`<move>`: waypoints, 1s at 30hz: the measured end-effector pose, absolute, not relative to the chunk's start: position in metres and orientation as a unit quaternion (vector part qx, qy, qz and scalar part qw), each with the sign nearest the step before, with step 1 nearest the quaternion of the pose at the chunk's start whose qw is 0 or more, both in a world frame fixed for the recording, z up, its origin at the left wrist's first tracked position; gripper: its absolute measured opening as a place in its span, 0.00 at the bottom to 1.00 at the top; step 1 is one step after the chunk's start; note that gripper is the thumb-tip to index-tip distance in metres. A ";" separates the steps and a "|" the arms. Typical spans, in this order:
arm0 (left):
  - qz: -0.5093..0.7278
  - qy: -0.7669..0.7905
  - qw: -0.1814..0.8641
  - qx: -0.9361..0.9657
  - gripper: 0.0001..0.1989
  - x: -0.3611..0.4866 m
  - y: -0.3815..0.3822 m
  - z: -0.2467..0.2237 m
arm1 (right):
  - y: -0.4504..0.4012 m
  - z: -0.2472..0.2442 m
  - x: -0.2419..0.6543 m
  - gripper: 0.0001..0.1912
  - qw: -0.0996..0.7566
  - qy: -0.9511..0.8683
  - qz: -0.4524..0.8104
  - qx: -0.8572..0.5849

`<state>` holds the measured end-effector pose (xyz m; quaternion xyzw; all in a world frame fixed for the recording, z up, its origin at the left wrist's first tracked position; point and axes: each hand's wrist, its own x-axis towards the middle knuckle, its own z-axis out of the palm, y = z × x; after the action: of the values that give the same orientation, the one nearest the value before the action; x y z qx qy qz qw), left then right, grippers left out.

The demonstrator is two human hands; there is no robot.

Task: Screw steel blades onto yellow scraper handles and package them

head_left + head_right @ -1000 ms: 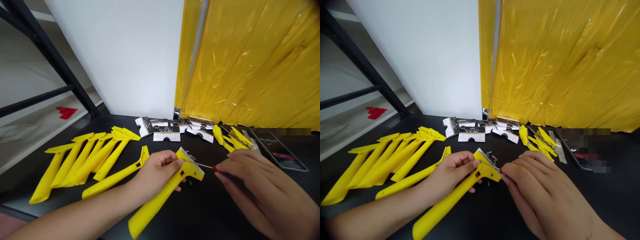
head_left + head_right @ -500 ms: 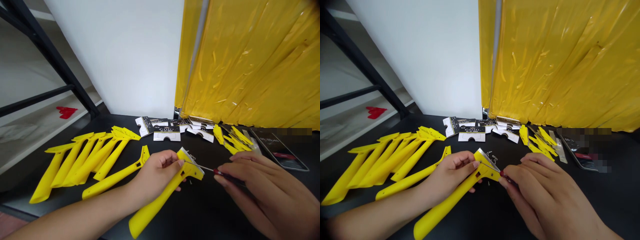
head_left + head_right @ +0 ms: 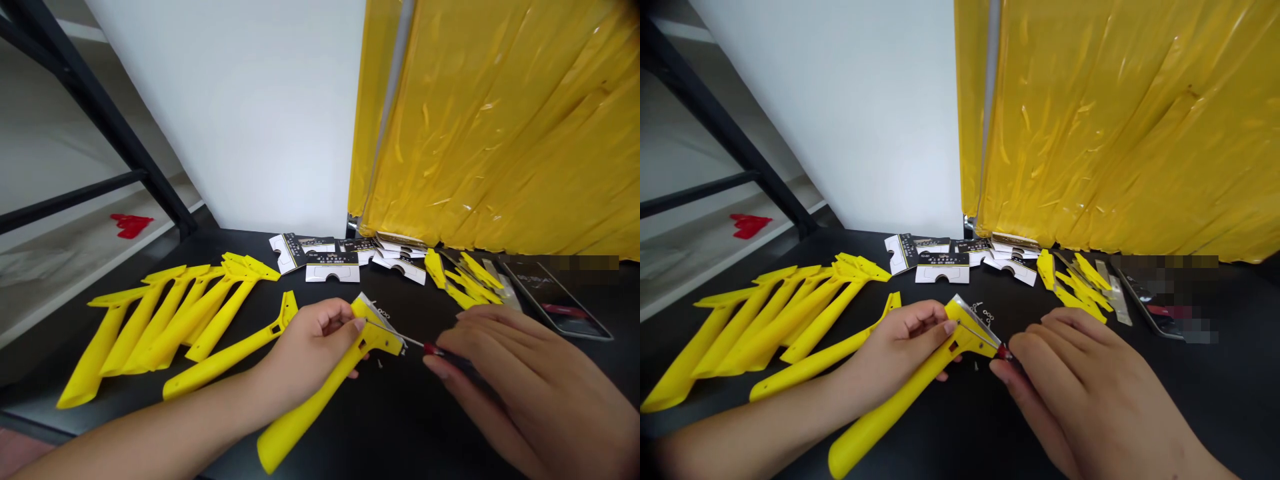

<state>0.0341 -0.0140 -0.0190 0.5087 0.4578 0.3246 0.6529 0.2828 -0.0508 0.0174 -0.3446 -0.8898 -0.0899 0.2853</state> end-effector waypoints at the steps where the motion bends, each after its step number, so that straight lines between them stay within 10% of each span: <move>1: 0.324 0.459 0.651 0.510 0.17 0.034 -0.014 -0.019 | -0.051 0.017 0.282 0.03 0.287 -0.887 -0.093 -0.349; 30: 0.319 0.467 0.633 0.529 0.17 0.033 -0.013 -0.017 | -0.051 0.012 0.285 0.09 0.262 -0.883 -0.086 -0.381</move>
<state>0.0333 -0.0125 -0.0169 0.5287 0.4672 0.3193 0.6327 0.2855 -0.0515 0.0122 -0.3810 -0.8826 -0.0857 0.2619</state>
